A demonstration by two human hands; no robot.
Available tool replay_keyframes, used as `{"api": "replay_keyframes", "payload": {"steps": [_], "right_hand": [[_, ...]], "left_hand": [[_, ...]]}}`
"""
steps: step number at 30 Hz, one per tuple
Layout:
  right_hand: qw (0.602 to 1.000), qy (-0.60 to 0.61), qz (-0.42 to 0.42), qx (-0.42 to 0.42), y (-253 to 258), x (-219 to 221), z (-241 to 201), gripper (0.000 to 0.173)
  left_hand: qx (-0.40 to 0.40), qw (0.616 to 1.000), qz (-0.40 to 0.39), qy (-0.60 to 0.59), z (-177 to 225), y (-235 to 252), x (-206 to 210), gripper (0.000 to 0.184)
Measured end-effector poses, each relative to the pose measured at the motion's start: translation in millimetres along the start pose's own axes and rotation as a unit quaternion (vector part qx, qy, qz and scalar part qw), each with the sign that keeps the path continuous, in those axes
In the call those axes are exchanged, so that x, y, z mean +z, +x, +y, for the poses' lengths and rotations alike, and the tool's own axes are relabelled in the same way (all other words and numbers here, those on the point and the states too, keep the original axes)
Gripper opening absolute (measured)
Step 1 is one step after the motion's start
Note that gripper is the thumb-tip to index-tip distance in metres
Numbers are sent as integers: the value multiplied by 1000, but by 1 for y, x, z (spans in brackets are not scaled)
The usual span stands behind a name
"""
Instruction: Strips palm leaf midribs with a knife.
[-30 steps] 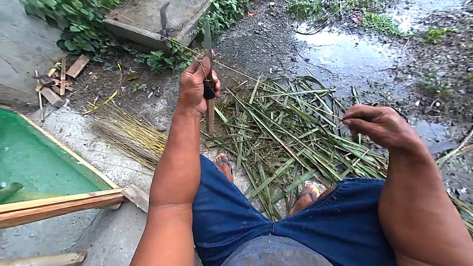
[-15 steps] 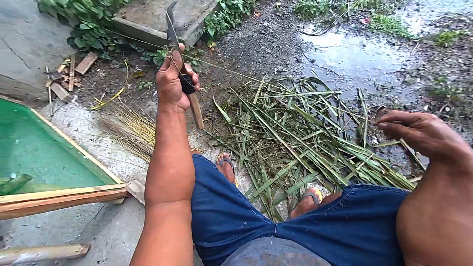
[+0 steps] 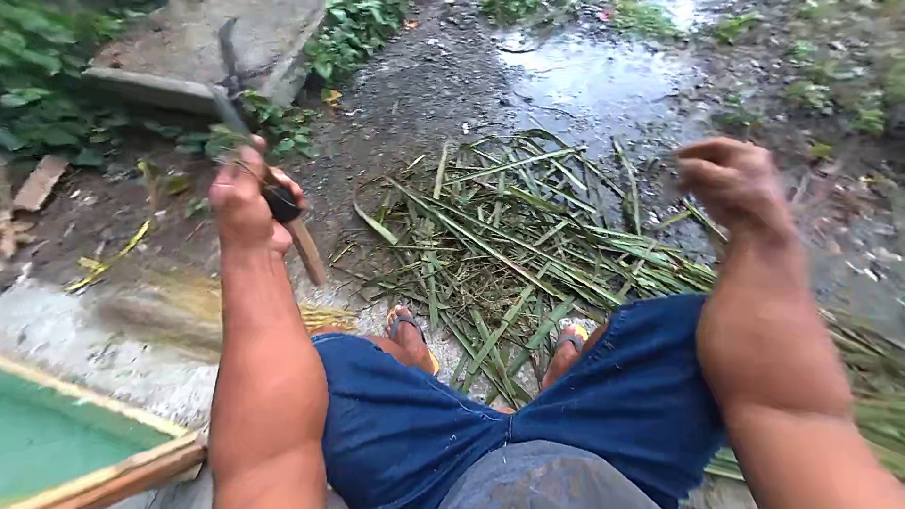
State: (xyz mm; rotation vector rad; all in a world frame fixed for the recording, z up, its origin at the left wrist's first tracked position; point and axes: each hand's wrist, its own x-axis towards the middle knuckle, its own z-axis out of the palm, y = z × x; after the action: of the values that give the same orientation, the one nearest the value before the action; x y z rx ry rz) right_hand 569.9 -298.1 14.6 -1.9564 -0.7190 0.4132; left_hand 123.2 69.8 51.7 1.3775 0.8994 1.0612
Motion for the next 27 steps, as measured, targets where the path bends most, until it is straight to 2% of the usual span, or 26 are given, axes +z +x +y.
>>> {"api": "replay_keyframes", "payload": {"steps": [2, 4, 6, 8, 11, 14, 19, 21, 23, 27], "right_hand": [[998, 21, -52, -39, -3, 36, -22, 25], [989, 48, -118, -73, -9, 71, -40, 22], [978, 86, -171, -83, -16, 104, -54, 20], [966, 119, -217, -68, -23, 129, -63, 18], [948, 158, -270, -58, -30, 151, -68, 14], [934, 165, -314, -48, -31, 157, -69, 13], [929, 152, -332, -62, -23, 150, -63, 13], [930, 159, -325, -71, -21, 151, -62, 12], [931, 165, -316, -80, -22, 155, -62, 11], [930, 179, -303, -104, -25, 162, -63, 9]], "left_hand": [[-8, 986, -122, 116, 3, -24, 51, 25], [-23, 955, -232, 183, 1, -49, 94, 27], [-38, 924, -330, 189, -9, -66, 124, 24], [-80, 909, -390, 125, -19, -78, 146, 26], [-145, 901, -407, 26, -32, -85, 164, 36], [-171, 914, -369, -9, -37, -76, 164, 34], [-120, 957, -255, -76, -26, -46, 143, 31], [-118, 960, -239, -79, -24, -45, 143, 30], [-126, 951, -276, -51, -29, -57, 153, 32], [-172, 909, -379, -10, -42, -80, 175, 34]]}}
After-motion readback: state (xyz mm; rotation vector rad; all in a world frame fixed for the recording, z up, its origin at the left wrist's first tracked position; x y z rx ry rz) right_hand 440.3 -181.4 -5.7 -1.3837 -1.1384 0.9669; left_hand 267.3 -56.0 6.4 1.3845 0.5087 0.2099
